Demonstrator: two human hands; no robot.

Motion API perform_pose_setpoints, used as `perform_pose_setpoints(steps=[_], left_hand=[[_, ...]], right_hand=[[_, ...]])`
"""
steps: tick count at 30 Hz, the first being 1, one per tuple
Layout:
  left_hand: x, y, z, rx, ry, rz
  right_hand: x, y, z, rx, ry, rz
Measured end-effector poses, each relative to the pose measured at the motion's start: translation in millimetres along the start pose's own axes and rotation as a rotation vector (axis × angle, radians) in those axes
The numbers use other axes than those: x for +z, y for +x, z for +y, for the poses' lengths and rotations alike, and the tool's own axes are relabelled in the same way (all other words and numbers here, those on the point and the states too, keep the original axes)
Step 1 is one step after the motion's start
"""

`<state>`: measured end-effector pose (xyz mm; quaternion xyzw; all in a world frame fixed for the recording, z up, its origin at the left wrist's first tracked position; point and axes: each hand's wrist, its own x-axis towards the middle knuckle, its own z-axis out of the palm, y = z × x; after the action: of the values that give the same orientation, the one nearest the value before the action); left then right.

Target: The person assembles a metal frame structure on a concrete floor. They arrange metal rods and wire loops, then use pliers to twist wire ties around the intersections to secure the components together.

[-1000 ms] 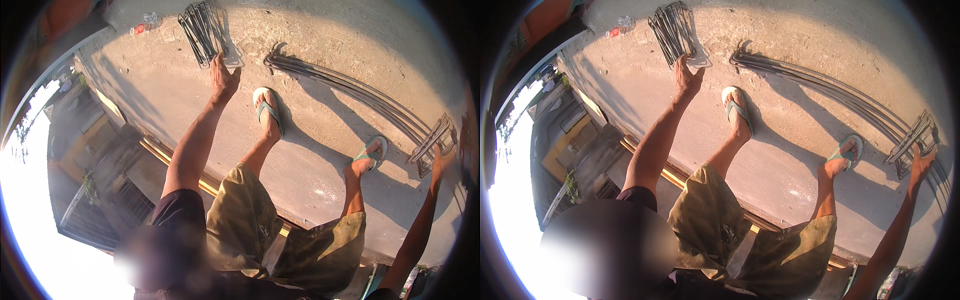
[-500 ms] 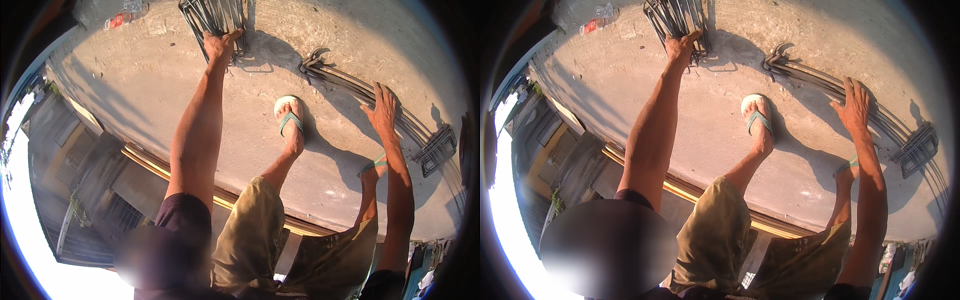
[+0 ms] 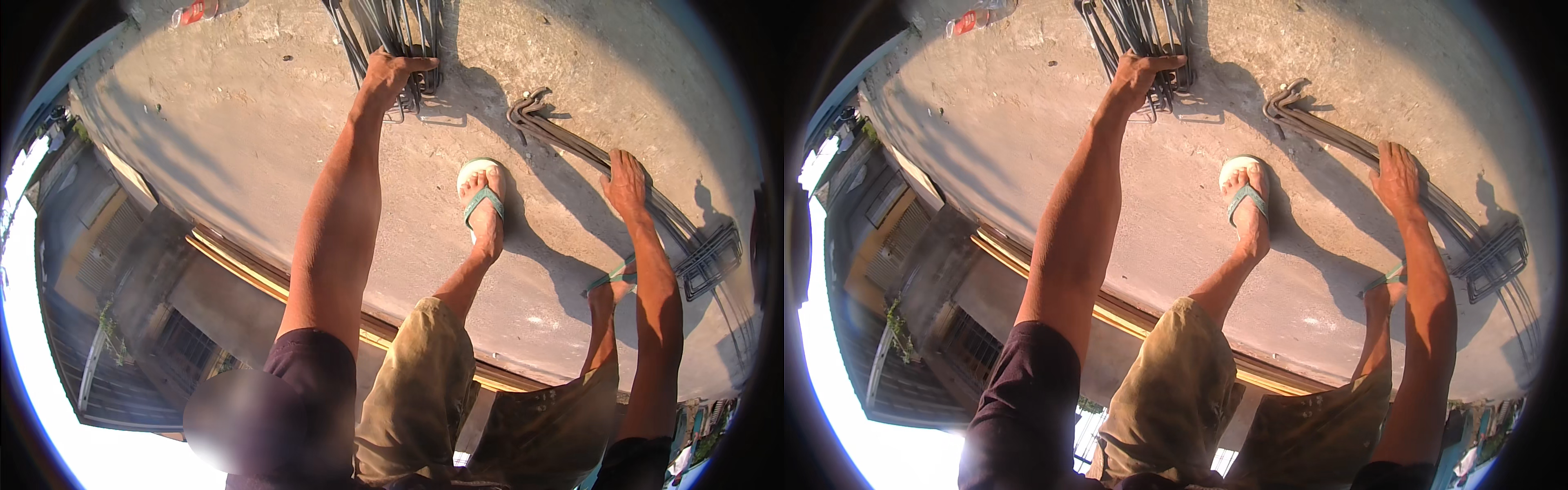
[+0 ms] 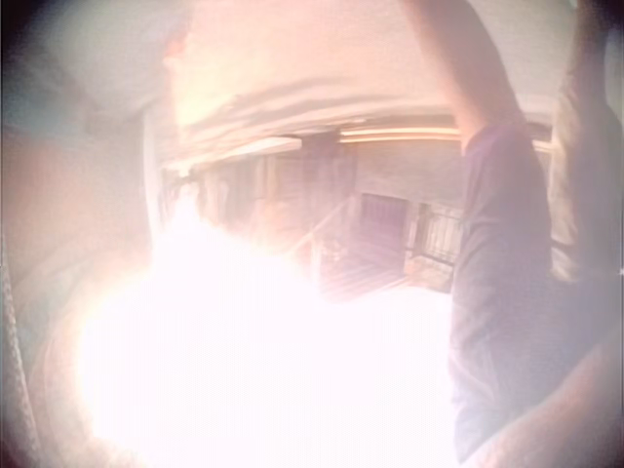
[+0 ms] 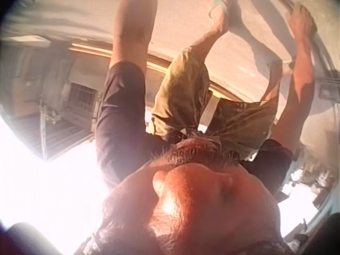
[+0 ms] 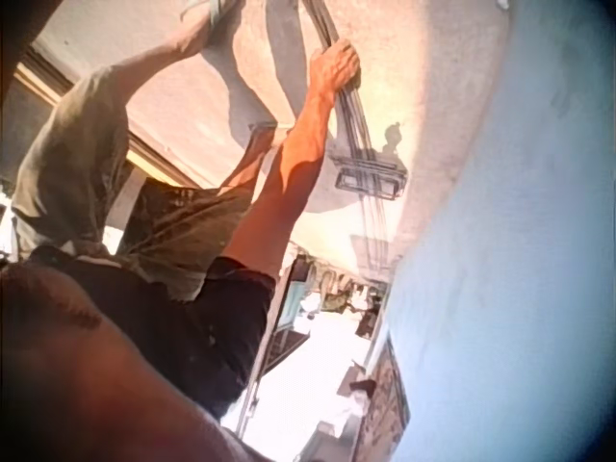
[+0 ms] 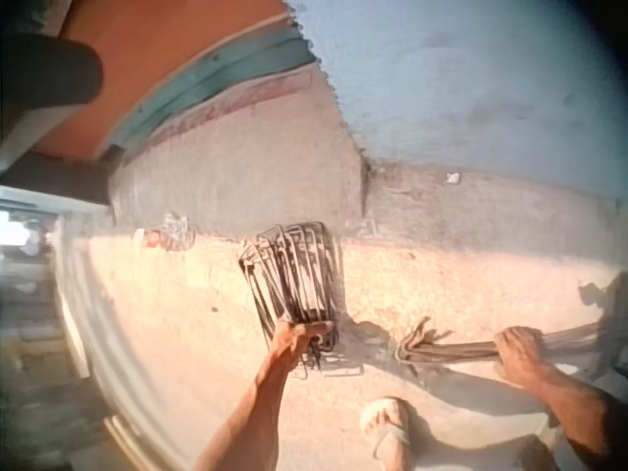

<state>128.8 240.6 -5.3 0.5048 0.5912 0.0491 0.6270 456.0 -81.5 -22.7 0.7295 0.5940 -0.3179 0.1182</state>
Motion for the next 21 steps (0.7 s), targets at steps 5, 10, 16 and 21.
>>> perform_pose_setpoints(steps=[5, 10, 16, 21], left_hand=[[40.6, -7.0, -16.9, 0.058, 0.368, 0.344], [88.4, -25.1, -0.5, -0.091, 0.413, 0.552], [82.8, -57.7, -21.5, -0.066, 0.006, 0.238], [112.1, -94.9, -27.1, -0.022, -0.153, 0.075]], right_hand=[[11.8, -0.2, -8.9, 0.005, -0.067, 0.125], [13.6, -0.4, -2.7, 0.023, -0.028, 0.061], [-8.4, 1.1, -0.1, 0.135, 0.112, -0.163], [-10.1, 0.3, -1.7, 0.153, 0.113, -0.161]])
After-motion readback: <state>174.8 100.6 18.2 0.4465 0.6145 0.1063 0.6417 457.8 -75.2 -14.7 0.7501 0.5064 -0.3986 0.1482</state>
